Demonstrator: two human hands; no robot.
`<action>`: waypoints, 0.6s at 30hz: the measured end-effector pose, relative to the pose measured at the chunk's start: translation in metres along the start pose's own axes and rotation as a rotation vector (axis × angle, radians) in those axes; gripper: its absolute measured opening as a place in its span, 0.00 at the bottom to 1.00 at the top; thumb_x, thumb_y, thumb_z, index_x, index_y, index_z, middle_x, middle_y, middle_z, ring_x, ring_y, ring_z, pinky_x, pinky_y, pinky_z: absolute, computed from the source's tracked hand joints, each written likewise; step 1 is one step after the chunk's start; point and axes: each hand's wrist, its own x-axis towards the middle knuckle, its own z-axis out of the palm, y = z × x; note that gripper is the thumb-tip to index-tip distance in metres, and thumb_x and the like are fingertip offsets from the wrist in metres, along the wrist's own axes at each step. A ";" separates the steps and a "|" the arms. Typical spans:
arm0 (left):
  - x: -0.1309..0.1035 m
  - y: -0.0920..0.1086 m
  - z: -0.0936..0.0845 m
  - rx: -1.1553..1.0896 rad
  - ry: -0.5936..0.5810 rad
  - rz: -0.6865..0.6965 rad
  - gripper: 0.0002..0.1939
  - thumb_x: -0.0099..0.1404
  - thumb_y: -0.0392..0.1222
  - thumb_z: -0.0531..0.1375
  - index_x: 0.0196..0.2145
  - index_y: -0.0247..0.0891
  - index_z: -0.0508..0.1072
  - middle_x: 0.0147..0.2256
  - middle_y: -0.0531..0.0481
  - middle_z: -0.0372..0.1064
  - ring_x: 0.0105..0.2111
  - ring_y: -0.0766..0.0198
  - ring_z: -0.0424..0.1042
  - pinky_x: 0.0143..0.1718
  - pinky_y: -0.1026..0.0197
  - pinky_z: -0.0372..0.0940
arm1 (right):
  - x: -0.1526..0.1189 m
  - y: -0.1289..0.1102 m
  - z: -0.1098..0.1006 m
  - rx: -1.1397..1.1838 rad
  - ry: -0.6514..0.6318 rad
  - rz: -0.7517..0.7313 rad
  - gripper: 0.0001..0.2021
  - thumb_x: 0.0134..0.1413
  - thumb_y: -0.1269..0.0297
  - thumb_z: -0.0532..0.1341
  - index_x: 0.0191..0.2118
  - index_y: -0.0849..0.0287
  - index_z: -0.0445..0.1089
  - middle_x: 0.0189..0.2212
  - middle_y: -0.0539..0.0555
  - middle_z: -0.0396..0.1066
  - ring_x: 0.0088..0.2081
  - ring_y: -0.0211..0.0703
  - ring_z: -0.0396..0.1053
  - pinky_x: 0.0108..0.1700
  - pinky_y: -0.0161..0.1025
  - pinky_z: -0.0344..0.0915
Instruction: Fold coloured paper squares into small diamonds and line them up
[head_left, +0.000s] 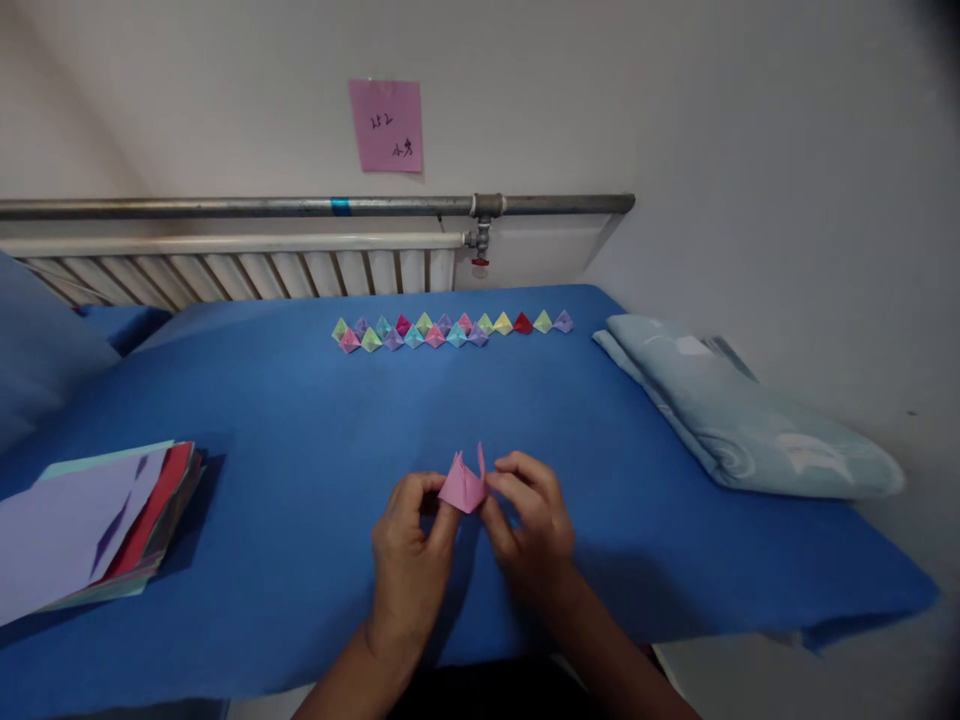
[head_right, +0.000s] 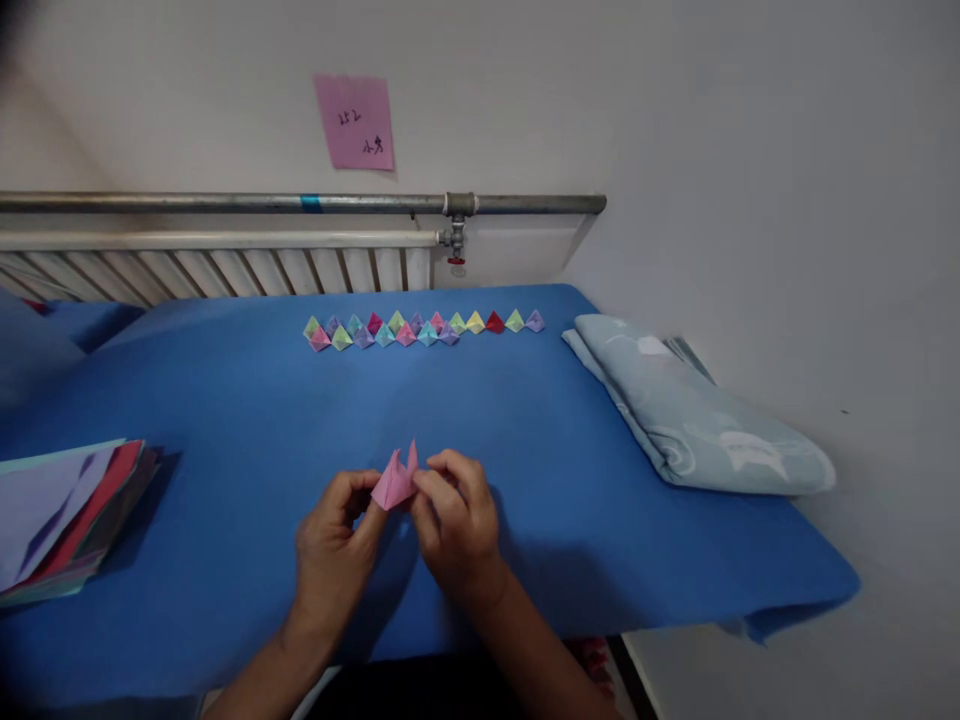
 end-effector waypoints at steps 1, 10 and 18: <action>-0.001 0.000 0.000 -0.006 -0.010 -0.010 0.02 0.63 0.39 0.59 0.34 0.40 0.72 0.30 0.55 0.73 0.28 0.68 0.72 0.31 0.66 0.66 | 0.000 0.000 -0.001 -0.009 -0.010 -0.015 0.14 0.54 0.77 0.59 0.45 0.55 0.67 0.42 0.56 0.66 0.40 0.41 0.68 0.39 0.41 0.71; -0.006 -0.002 0.002 0.002 -0.017 0.050 0.07 0.65 0.40 0.58 0.42 0.41 0.70 0.35 0.51 0.73 0.34 0.66 0.74 0.37 0.62 0.69 | -0.003 0.000 0.000 -0.009 -0.106 0.037 0.11 0.59 0.74 0.55 0.45 0.57 0.67 0.37 0.54 0.73 0.39 0.41 0.73 0.40 0.39 0.72; -0.008 -0.008 0.000 0.083 -0.020 0.258 0.12 0.67 0.33 0.52 0.46 0.42 0.68 0.37 0.50 0.72 0.36 0.66 0.72 0.40 0.62 0.68 | -0.003 -0.004 0.002 0.069 -0.152 0.144 0.12 0.59 0.76 0.52 0.43 0.56 0.67 0.33 0.52 0.74 0.34 0.38 0.73 0.38 0.35 0.71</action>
